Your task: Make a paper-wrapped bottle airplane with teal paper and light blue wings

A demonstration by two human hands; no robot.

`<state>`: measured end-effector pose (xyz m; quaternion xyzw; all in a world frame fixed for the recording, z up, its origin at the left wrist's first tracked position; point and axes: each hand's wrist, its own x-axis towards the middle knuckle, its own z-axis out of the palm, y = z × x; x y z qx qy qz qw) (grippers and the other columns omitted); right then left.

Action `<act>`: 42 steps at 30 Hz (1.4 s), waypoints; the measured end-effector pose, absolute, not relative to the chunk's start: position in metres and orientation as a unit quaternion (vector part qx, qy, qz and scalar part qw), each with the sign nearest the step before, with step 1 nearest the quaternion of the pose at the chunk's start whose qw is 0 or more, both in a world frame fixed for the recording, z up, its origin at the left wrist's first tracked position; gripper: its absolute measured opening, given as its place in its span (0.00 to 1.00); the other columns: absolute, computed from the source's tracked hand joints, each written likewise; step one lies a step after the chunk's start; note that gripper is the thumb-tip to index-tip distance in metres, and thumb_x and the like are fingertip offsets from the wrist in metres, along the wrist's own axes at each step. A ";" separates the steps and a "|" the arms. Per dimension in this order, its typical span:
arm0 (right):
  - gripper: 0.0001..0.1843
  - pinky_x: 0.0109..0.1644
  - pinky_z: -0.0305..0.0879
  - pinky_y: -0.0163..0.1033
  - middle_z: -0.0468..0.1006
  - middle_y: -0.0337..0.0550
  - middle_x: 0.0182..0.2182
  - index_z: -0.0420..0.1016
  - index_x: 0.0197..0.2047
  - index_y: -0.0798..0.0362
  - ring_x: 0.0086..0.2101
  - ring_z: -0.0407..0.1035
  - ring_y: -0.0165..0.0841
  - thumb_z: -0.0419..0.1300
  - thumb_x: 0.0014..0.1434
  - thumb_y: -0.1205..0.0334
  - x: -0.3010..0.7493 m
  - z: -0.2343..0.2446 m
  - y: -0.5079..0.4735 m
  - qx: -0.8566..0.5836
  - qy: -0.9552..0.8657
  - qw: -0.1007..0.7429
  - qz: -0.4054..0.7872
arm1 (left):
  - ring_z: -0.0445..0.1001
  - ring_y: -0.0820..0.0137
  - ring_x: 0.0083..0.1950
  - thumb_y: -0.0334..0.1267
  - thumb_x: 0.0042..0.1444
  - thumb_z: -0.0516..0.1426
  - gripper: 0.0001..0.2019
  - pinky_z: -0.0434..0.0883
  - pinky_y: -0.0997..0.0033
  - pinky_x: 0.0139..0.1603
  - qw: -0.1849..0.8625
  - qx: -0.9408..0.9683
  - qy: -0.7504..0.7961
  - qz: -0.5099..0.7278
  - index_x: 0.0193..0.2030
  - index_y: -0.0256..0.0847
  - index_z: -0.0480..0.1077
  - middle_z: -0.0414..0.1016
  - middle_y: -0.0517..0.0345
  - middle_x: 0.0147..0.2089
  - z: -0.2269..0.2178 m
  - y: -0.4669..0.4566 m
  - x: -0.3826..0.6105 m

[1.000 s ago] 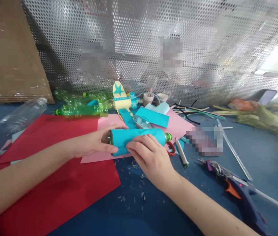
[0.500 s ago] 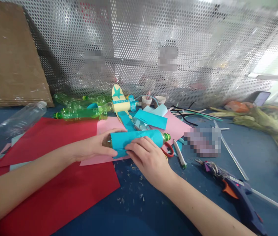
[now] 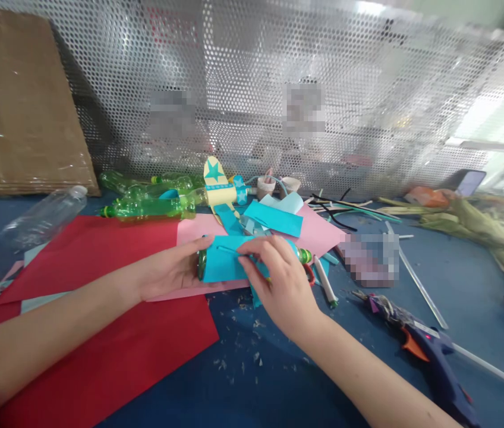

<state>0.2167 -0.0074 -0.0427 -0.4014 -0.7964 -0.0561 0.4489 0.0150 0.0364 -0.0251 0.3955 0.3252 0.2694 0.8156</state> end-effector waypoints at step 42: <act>0.21 0.58 0.59 0.62 0.80 0.44 0.42 0.69 0.46 0.49 0.47 0.72 0.44 0.68 0.52 0.52 0.230 -0.034 -0.006 -0.446 -0.820 0.349 -0.081 | 0.57 0.55 0.66 0.49 0.42 0.68 0.38 0.62 0.60 0.61 0.543 0.698 0.332 0.328 0.61 0.53 0.59 0.55 0.52 0.67 -0.009 0.035 0.006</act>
